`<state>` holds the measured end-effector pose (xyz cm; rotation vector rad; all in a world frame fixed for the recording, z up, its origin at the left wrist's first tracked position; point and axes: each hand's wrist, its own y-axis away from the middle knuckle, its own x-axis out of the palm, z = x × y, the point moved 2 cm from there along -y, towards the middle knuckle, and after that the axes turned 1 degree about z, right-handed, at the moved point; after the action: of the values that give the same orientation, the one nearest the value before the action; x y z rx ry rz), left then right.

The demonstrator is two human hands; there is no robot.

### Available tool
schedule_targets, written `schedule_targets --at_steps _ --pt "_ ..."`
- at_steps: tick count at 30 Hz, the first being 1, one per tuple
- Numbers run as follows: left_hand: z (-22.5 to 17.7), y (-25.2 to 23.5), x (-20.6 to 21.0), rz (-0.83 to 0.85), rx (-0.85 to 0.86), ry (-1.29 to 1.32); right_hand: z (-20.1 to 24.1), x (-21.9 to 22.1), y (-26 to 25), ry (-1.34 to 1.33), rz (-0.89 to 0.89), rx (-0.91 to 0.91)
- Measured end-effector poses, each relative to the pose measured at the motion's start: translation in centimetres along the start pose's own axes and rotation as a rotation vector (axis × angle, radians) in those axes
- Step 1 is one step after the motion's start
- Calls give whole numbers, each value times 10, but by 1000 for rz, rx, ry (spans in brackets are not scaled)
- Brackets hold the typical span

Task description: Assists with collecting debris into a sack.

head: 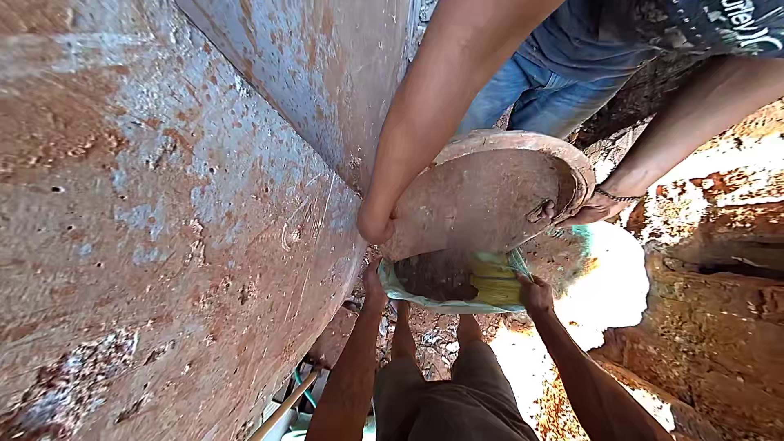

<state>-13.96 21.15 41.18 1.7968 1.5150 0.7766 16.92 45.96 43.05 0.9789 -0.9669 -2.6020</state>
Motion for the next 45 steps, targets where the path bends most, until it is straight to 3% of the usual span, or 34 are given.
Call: schedule_targets --at_steps 5,10,14,19,22,23,25,28,30,33,37,40,45 --pt "13 12 -18 266 112 -445 -14 13 7 118 149 4" --pt "34 24 -14 292 172 -830 -22 11 20 152 120 38" --pt "41 32 -23 304 212 -859 -14 17 39 124 58 -10" --pt "15 5 -95 54 238 -639 27 88 125 465 437 -417" --pt "10 -4 -90 3 212 -667 50 92 143 536 604 -517" --pt "17 1 -69 24 220 -718 51 82 133 499 592 -519" --pt "33 20 -29 80 271 -814 34 47 84 304 404 -434" --pt "8 81 2 224 310 -781 -9 -27 10 142 89 -183" --pt "-15 104 10 232 318 -621 1 -19 17 219 129 -247" --pt "-11 89 -4 49 278 -447 6 12 59 241 203 -326" --pt "7 74 -48 78 312 -628 19 -2 20 234 162 -249" --pt "29 85 -52 98 282 -629 14 -13 2 373 169 -202" --pt "51 72 -54 115 215 -615 7 6 1 521 189 -83"
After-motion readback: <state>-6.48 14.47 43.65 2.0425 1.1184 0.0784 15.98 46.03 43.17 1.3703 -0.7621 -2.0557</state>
